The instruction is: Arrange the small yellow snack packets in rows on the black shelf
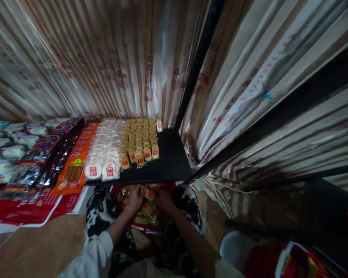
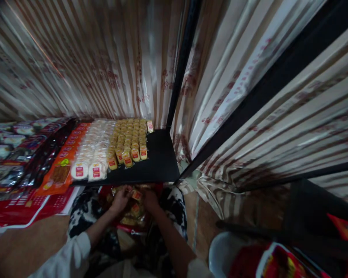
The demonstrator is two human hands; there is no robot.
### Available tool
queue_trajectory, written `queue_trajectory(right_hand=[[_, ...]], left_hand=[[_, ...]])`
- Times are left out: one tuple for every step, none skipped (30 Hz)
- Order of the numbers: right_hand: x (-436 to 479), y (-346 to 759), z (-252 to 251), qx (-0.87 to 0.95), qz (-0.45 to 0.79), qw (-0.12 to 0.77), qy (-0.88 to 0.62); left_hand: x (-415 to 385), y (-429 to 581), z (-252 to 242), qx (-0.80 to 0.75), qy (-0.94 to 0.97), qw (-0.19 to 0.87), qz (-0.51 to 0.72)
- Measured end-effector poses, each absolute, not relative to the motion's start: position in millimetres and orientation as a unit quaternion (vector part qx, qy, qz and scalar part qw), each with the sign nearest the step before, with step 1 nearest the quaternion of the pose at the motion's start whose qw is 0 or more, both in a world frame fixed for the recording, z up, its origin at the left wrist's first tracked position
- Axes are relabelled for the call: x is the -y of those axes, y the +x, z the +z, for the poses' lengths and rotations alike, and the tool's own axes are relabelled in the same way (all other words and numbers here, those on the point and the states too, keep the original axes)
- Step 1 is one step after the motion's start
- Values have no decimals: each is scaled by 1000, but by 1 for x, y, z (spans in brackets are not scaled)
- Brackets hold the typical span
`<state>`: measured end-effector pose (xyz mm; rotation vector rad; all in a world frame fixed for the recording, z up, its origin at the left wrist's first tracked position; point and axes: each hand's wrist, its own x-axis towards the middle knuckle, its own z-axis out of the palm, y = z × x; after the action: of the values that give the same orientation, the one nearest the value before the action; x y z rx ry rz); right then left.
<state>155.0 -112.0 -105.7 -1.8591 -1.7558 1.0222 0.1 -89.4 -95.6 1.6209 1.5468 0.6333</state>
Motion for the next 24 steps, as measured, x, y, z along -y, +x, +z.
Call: queue_trajectory(right_hand=[[114, 155, -103, 627, 371, 202, -655], [116, 155, -100, 629, 376, 210, -647], [118, 156, -96, 630, 383, 218, -640], [119, 157, -92, 631, 388, 227, -632], [120, 158, -87, 632, 395, 236, -624], [121, 160, -82, 632, 403, 244, -616], [122, 162, -76, 631, 412, 252, -607], [122, 164, -70, 628, 423, 261, -599], [123, 166, -65, 624, 433, 270, -592], [123, 167, -60, 619, 443, 280, -585], [123, 168, -55, 612, 456, 291, -577], [123, 169, -51, 604, 469, 305, -567], [123, 169, -47, 597, 480, 322, -556], [122, 170, -44, 589, 488, 342, -546], [120, 171, -42, 582, 492, 362, -537], [118, 171, -40, 575, 490, 381, -533], [115, 173, -38, 569, 483, 397, -535], [112, 174, -36, 563, 470, 409, -543], [109, 176, -35, 559, 455, 417, -554], [105, 179, -34, 556, 437, 422, -567], [102, 182, -33, 554, 420, 425, -581], [98, 184, -32, 552, 405, 426, -592], [94, 187, -31, 551, 392, 426, -601], [91, 190, -31, 551, 382, 426, -608]], left_hand=[[91, -1, -92, -604, 639, 398, 262], [93, -2, -89, -598, 638, 401, 274], [94, -2, -86, -593, 637, 402, 284], [95, -2, -82, -587, 637, 404, 292], [95, -2, -78, -582, 638, 406, 299], [95, -2, -73, -577, 638, 408, 305], [95, -1, -67, -571, 640, 412, 309], [94, 0, -60, -565, 642, 415, 310], [93, 1, -53, -560, 646, 417, 309], [92, 2, -44, -555, 653, 416, 304], [91, 3, -36, -552, 662, 411, 297], [89, 5, -27, -550, 671, 404, 289], [88, 7, -18, -549, 681, 394, 282], [86, 9, -10, -546, 691, 384, 277], [84, 12, -2, -543, 699, 375, 274], [81, 15, 5, -541, 706, 366, 273], [78, 18, 11, -538, 712, 359, 273], [74, 21, 17, -535, 718, 352, 274], [71, 25, 22, -532, 722, 347, 275], [67, 29, 26, -529, 724, 344, 279], [63, 33, 30, -525, 725, 345, 283], [59, 37, 33, -520, 725, 349, 286], [55, 41, 36, -515, 724, 355, 289], [51, 45, 37, -511, 724, 360, 291]])
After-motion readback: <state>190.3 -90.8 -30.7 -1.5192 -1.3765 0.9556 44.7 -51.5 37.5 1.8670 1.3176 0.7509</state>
